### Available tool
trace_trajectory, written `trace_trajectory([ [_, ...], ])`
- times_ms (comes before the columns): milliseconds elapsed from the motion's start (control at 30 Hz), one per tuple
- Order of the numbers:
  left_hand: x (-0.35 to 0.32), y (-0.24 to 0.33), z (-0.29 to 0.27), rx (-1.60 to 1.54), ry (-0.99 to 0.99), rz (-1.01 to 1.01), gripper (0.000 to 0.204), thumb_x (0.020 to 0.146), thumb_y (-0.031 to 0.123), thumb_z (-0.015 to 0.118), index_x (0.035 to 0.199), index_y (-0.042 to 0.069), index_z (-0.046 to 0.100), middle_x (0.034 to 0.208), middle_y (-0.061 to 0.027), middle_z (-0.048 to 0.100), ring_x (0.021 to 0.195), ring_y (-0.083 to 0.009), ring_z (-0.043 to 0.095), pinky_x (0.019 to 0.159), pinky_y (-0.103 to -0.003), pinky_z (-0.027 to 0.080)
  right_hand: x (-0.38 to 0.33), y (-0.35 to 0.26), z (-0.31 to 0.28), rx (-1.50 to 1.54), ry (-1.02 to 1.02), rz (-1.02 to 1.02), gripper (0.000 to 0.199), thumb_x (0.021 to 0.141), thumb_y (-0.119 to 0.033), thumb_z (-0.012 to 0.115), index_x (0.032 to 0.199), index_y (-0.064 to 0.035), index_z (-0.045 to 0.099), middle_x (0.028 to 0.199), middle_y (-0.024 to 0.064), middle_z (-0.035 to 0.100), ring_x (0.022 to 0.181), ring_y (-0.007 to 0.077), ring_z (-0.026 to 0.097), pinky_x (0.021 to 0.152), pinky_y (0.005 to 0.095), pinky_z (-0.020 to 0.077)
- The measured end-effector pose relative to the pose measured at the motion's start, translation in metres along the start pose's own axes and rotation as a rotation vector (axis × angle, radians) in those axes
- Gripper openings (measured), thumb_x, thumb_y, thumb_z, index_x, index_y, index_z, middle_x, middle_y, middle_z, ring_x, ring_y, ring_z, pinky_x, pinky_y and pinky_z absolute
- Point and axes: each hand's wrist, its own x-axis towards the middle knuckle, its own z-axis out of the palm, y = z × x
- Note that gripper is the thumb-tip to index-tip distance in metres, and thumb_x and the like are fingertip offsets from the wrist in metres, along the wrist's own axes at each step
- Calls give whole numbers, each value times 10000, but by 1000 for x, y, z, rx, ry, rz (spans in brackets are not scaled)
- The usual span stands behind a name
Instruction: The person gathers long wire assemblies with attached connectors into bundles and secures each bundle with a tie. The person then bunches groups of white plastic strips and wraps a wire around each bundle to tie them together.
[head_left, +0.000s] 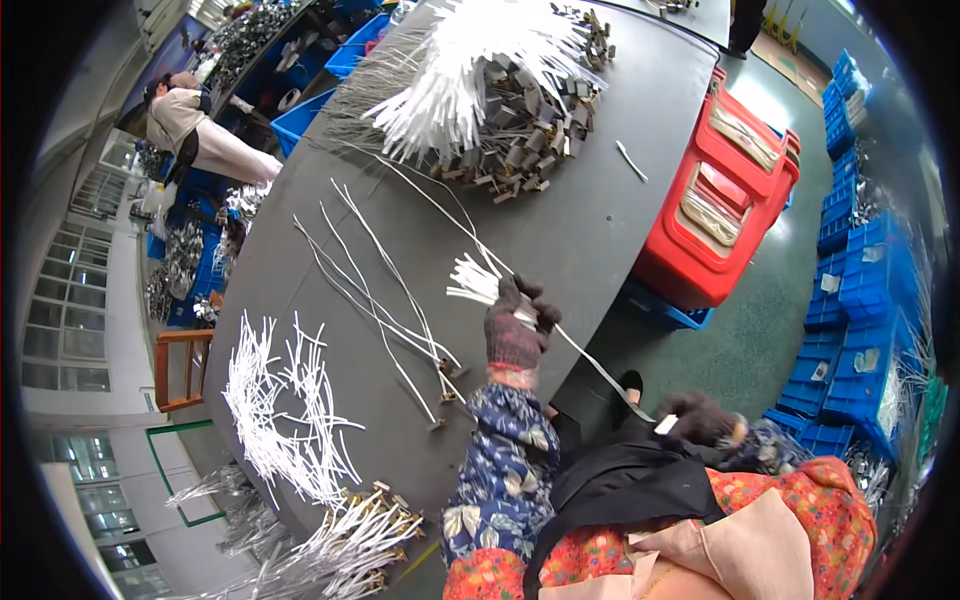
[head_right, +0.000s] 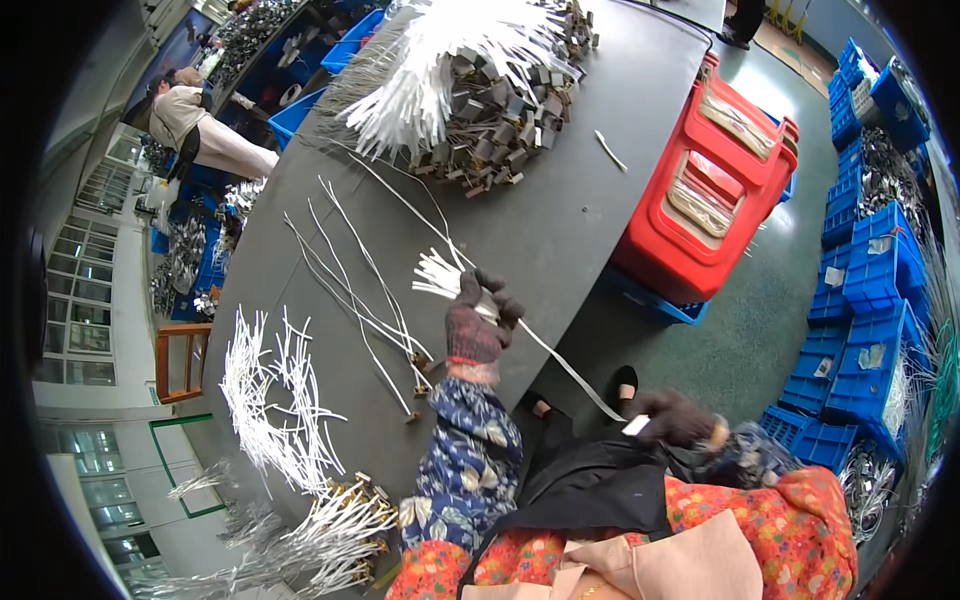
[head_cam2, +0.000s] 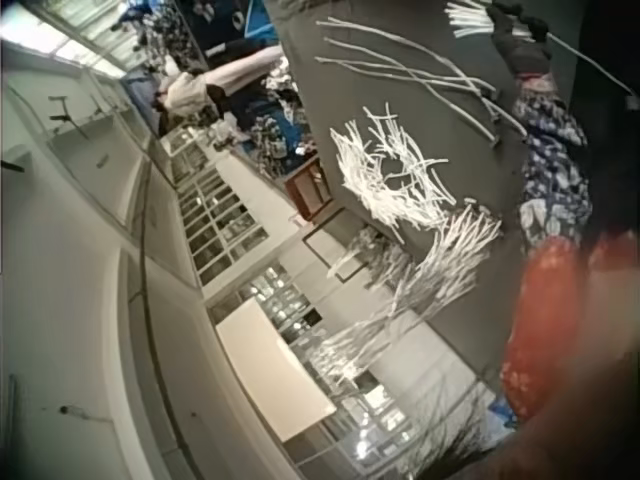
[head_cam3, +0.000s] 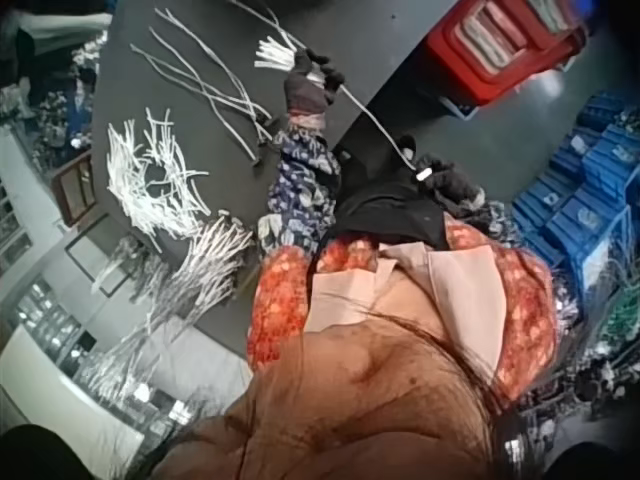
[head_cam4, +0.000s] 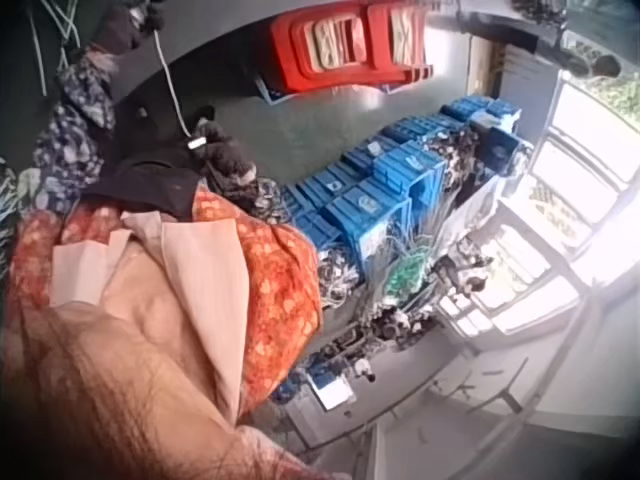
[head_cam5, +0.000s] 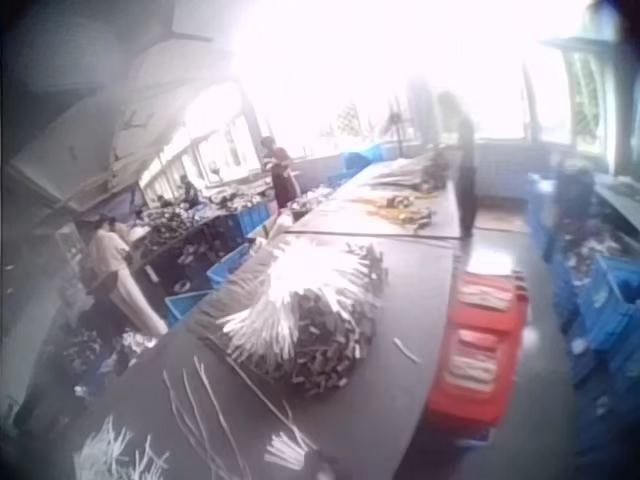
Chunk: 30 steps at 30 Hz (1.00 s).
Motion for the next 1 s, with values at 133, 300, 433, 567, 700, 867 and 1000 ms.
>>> trace_trajectory([
  [133,21,4,-16,-131,-31,243,273,911,270,612,1059,48,556,900,-107,591,727,-212,595,683,-351,554,-77,50,-54,198,88,224,192,725,-126,711,844,-21,602,799,83,642,668,156,600,552,287,477],
  [300,6,64,6,121,16,521,247,887,218,643,1002,5,591,956,-121,632,805,-230,632,747,-387,567,-93,76,-68,-162,525,509,81,762,-108,640,800,-44,608,623,65,594,491,163,562,427,296,432],
  [433,-12,101,20,50,95,581,175,886,191,637,973,42,607,894,-101,644,747,-224,635,703,-392,582,-82,93,-70,-35,581,503,101,766,-126,642,737,-35,611,599,53,580,493,161,565,427,292,428],
  [567,-19,125,11,26,110,645,173,894,207,621,965,50,604,904,-109,644,754,-229,636,699,-398,583,-76,114,-78,-782,335,-74,130,759,-143,641,714,-26,608,578,40,560,486,151,552,426,281,407],
  [700,-27,127,11,-10,75,656,191,904,220,604,950,35,603,833,-113,642,708,-230,639,661,-399,585,-73,66,-47,-77,562,499,121,763,-145,640,727,-33,609,580,33,551,483,140,543,427,275,400],
  [867,-36,53,5,451,-21,382,162,887,161,630,874,1,612,734,-92,632,650,-202,643,606,-347,564,-53,50,-32,11,521,423,120,776,-141,635,728,-34,612,577,20,542,473,131,524,422,280,400],
  [1000,-52,-13,0,381,-92,229,195,906,181,628,972,-2,641,800,-62,645,705,-152,620,659,-316,555,-32,78,-53,-572,336,35,91,729,-124,643,799,-66,634,657,69,567,556,223,550,488,344,443],
])
